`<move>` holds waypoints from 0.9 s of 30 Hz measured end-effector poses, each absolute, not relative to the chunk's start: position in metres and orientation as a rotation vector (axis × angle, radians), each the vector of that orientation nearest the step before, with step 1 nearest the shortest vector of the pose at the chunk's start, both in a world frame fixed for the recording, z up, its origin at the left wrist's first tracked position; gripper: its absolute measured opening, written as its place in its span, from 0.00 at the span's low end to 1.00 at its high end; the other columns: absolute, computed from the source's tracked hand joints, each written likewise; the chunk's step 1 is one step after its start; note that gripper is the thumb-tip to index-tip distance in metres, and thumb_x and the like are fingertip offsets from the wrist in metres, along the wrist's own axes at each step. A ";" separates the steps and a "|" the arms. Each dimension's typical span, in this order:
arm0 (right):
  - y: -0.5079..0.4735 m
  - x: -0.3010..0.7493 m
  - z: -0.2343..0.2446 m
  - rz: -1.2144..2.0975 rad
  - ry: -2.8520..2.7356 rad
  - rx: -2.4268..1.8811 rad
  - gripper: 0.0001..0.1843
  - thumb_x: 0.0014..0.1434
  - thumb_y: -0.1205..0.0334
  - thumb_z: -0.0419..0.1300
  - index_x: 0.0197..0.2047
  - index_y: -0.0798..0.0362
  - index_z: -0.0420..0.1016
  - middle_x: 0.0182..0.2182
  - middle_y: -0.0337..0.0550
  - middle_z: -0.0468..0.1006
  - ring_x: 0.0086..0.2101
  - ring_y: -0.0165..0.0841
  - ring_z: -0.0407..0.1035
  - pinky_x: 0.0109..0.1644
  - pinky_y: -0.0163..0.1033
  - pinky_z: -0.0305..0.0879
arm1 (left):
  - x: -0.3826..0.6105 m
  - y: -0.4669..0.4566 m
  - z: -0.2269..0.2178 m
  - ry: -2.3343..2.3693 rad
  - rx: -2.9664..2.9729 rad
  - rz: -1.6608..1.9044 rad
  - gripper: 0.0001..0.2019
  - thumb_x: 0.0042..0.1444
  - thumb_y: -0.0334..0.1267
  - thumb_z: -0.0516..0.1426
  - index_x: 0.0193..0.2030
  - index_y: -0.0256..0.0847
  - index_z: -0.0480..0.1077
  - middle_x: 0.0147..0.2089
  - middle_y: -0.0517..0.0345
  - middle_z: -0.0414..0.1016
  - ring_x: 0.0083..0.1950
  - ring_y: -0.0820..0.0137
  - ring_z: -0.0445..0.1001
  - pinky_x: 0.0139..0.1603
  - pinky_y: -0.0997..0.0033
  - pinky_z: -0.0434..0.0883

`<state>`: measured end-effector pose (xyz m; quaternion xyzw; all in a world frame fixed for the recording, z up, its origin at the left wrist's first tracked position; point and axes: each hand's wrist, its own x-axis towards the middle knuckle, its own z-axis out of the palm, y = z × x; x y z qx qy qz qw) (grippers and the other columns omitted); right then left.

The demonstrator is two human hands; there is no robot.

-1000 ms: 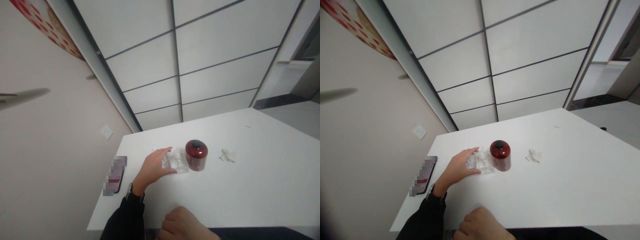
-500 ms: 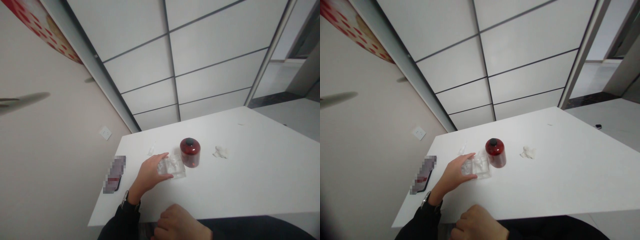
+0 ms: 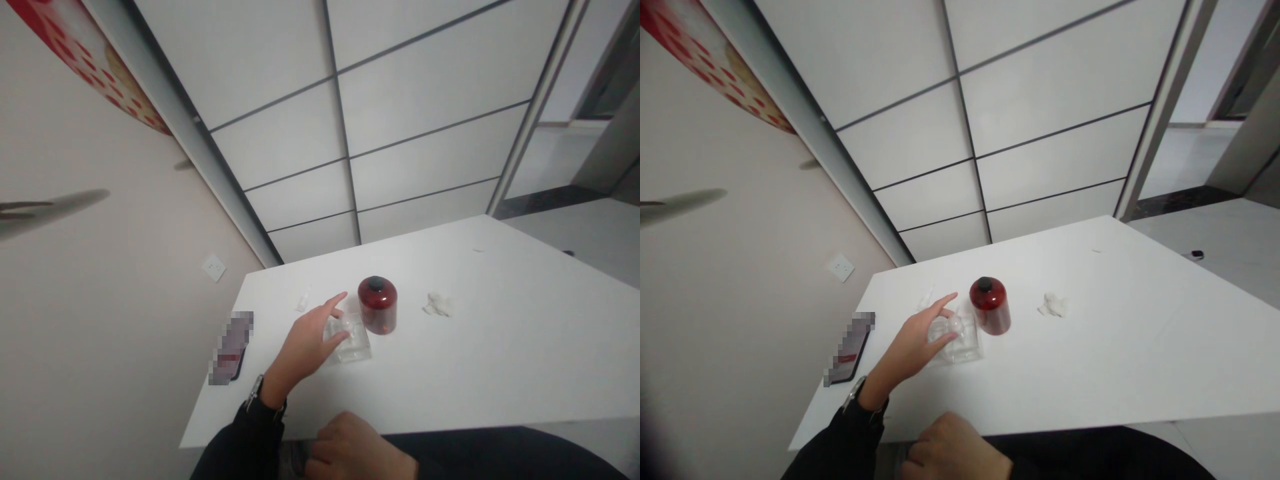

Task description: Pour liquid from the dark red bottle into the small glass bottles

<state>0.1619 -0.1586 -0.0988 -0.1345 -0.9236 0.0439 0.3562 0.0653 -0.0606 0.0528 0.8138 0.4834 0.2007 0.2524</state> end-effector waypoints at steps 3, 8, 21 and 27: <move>-0.159 0.162 -0.098 0.102 -2.367 -0.354 0.22 0.72 0.50 0.58 0.27 0.50 0.68 0.17 0.31 0.71 0.18 0.28 0.63 0.20 0.42 0.38 | 0.070 -0.061 0.056 1.373 2.195 0.685 0.30 0.60 0.35 0.65 0.69 0.48 0.67 0.51 0.56 0.82 0.56 0.60 0.80 0.63 0.58 0.71; -0.159 0.161 -0.097 0.111 -2.385 -0.361 0.21 0.69 0.50 0.62 0.27 0.50 0.68 0.18 0.31 0.73 0.18 0.28 0.65 0.20 0.41 0.40 | 0.064 -0.065 0.064 1.422 2.188 0.938 0.27 0.61 0.37 0.65 0.67 0.47 0.68 0.46 0.59 0.82 0.54 0.62 0.81 0.64 0.60 0.69; -0.160 0.164 -0.091 0.070 -2.386 -0.400 0.20 0.67 0.51 0.63 0.27 0.50 0.66 0.17 0.32 0.74 0.18 0.28 0.66 0.21 0.41 0.38 | 0.069 -0.068 0.078 1.415 2.218 0.976 0.28 0.61 0.37 0.65 0.67 0.49 0.67 0.47 0.58 0.81 0.55 0.61 0.79 0.65 0.57 0.67; -0.160 0.166 -0.087 0.082 -2.400 -0.410 0.20 0.66 0.51 0.64 0.26 0.51 0.67 0.17 0.32 0.73 0.18 0.28 0.66 0.21 0.41 0.37 | 0.073 -0.070 0.083 1.448 2.211 0.974 0.25 0.60 0.35 0.65 0.64 0.49 0.71 0.47 0.58 0.80 0.54 0.61 0.78 0.64 0.57 0.68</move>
